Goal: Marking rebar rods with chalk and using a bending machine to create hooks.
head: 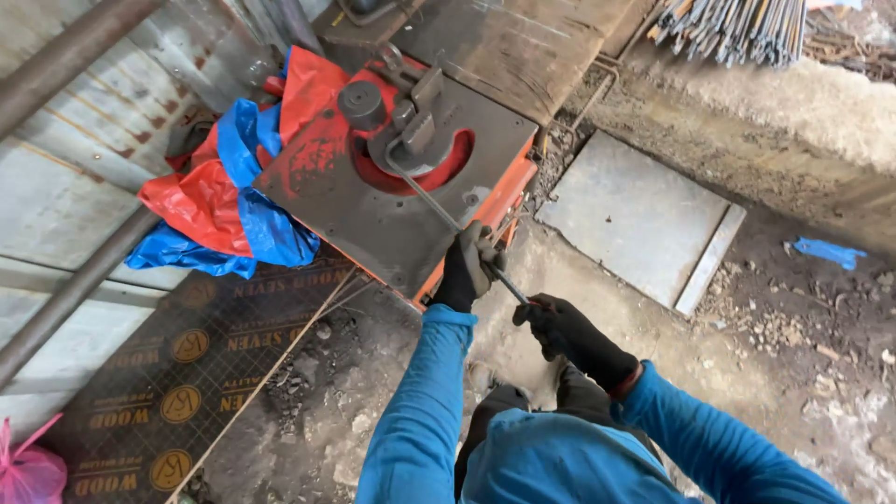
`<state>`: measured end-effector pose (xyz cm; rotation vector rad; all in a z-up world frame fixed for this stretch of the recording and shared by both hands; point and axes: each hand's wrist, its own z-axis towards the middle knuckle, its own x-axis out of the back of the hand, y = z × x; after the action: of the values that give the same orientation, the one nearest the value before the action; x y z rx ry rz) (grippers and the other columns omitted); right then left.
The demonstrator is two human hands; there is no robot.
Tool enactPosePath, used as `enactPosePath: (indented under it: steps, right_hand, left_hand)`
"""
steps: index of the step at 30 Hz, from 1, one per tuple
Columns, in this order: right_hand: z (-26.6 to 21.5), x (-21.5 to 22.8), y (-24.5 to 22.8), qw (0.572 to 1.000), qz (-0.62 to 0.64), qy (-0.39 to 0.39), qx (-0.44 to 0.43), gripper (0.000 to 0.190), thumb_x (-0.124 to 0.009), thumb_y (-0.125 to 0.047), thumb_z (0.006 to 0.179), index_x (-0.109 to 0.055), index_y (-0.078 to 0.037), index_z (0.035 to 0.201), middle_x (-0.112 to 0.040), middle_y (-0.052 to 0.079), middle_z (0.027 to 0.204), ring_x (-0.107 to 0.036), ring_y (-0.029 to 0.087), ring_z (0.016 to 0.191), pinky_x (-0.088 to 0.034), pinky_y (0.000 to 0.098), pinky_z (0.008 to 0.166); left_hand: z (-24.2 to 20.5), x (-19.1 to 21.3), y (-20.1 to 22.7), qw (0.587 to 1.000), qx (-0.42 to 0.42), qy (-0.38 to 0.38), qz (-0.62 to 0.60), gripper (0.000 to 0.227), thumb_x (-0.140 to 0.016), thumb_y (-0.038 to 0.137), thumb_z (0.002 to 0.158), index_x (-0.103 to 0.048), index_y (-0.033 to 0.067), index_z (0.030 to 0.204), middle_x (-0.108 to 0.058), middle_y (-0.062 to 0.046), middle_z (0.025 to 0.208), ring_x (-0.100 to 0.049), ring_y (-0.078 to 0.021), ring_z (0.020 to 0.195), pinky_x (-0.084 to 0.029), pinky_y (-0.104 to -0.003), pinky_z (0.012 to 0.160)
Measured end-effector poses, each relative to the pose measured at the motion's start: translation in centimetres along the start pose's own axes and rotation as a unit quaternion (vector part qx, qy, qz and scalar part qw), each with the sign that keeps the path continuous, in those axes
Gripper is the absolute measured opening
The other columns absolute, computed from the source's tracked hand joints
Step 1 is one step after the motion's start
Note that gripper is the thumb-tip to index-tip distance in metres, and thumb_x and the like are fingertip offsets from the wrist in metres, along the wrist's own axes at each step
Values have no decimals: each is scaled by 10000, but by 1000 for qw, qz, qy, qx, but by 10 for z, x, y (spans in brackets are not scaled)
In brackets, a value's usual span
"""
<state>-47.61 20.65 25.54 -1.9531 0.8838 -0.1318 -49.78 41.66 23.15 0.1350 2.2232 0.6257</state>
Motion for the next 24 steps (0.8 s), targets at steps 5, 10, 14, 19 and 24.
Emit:
enactPosePath:
  steps: [5,10,14,19,24]
  right_hand:
    - [9,14,-15,1000,-4,1,-4,253,-655,-201,924,-634,12,1059,-451,175,515,-491,263,396,-439,362,312]
    - [6,23,-38,994,-100,2,33,191,-674,-169,880,-664,1,968,-494,126,515,-514,188,425,-389,278,338]
    - [32,52,-43,948,-284,4,143,206,-717,-247,857,-720,-89,988,-589,85,529,-586,155,481,-472,287,416]
    - [42,38,-48,878,-402,5,261,370,-777,-302,795,-695,-192,1139,-701,122,736,-695,265,676,-565,422,631]
    - [63,51,-83,854,-360,-2,376,473,-761,-270,830,-624,-112,1255,-736,188,995,-754,354,860,-584,509,770]
  left_hand:
    - [-3,-20,8,999,31,42,1,183,-591,318,941,-532,148,912,-280,96,553,-393,-78,454,-610,-340,619]
    - [18,-24,-11,997,23,62,-35,252,-603,376,935,-526,137,920,-375,57,540,-474,-122,480,-618,-354,685]
    - [-9,-64,-2,996,-73,37,-26,358,-581,481,950,-529,132,892,-261,50,502,-357,-123,407,-560,-353,620]
    - [-38,-80,31,978,-177,-6,106,399,-583,459,948,-571,77,835,-294,-39,419,-374,-165,330,-514,-357,470]
    - [-101,-76,93,947,-167,23,272,347,-606,338,891,-591,-2,824,-340,-114,383,-458,-200,308,-506,-350,411]
